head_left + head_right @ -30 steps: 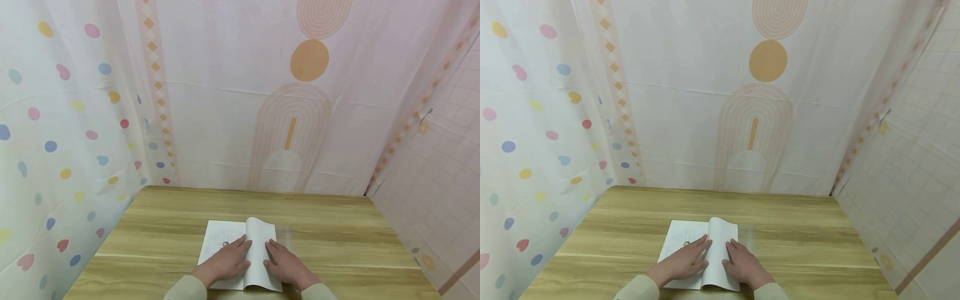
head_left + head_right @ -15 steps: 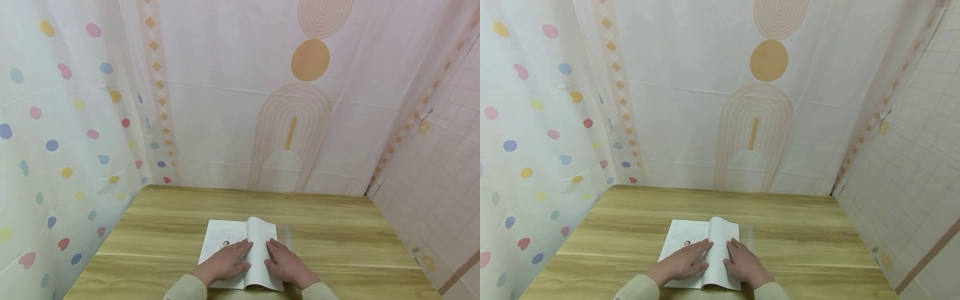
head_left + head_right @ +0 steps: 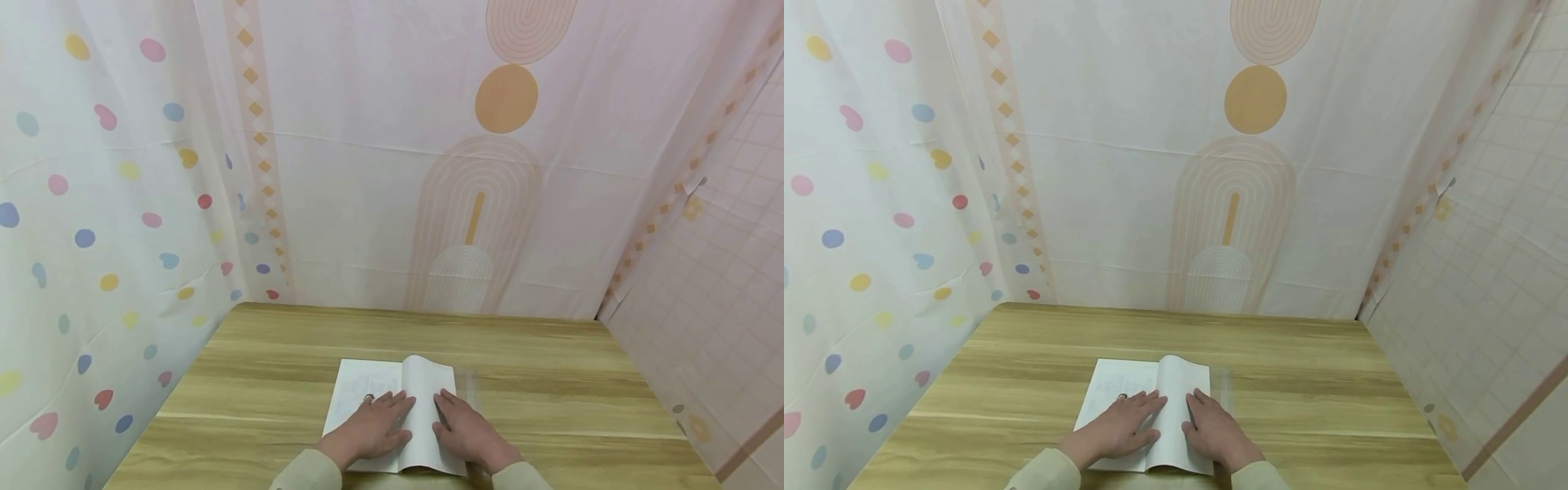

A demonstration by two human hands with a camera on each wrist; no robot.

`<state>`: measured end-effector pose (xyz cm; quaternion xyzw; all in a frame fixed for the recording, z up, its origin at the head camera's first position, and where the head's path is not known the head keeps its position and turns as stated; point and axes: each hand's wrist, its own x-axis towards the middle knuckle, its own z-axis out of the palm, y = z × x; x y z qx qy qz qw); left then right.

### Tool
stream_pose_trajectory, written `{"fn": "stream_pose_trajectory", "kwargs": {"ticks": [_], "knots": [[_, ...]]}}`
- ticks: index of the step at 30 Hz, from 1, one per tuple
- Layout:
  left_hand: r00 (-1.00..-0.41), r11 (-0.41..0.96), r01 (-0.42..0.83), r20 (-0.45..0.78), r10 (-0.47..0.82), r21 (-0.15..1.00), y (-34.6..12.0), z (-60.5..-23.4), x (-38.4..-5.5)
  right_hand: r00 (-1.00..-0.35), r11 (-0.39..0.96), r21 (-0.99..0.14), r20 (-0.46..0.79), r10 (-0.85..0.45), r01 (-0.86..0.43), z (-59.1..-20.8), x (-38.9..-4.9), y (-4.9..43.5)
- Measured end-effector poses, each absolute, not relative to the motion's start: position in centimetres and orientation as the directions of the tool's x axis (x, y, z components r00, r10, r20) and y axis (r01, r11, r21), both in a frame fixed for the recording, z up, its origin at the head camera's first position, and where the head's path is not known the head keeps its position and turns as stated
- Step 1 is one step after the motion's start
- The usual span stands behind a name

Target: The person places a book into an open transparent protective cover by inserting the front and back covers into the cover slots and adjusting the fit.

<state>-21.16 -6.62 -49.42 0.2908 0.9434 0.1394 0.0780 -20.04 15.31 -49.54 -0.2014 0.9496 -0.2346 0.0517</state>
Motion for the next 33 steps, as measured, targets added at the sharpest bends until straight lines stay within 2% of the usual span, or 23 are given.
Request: {"fn": "stream_pose_trajectory", "kwargs": {"ticks": [28,33], "knots": [[-0.824,0.803,0.551,-0.003,0.567,0.228,-6.07,-49.58,-20.77,-0.906,0.804,-0.444,0.049,-0.42,-0.396,-49.69,-19.83,15.01],[-0.828,0.806,0.54,-0.023,0.561,0.242,-6.49,-49.44,-20.97,-0.911,0.802,-0.46,0.04,-0.41,-0.381,-49.7,-19.8,14.96]]}}
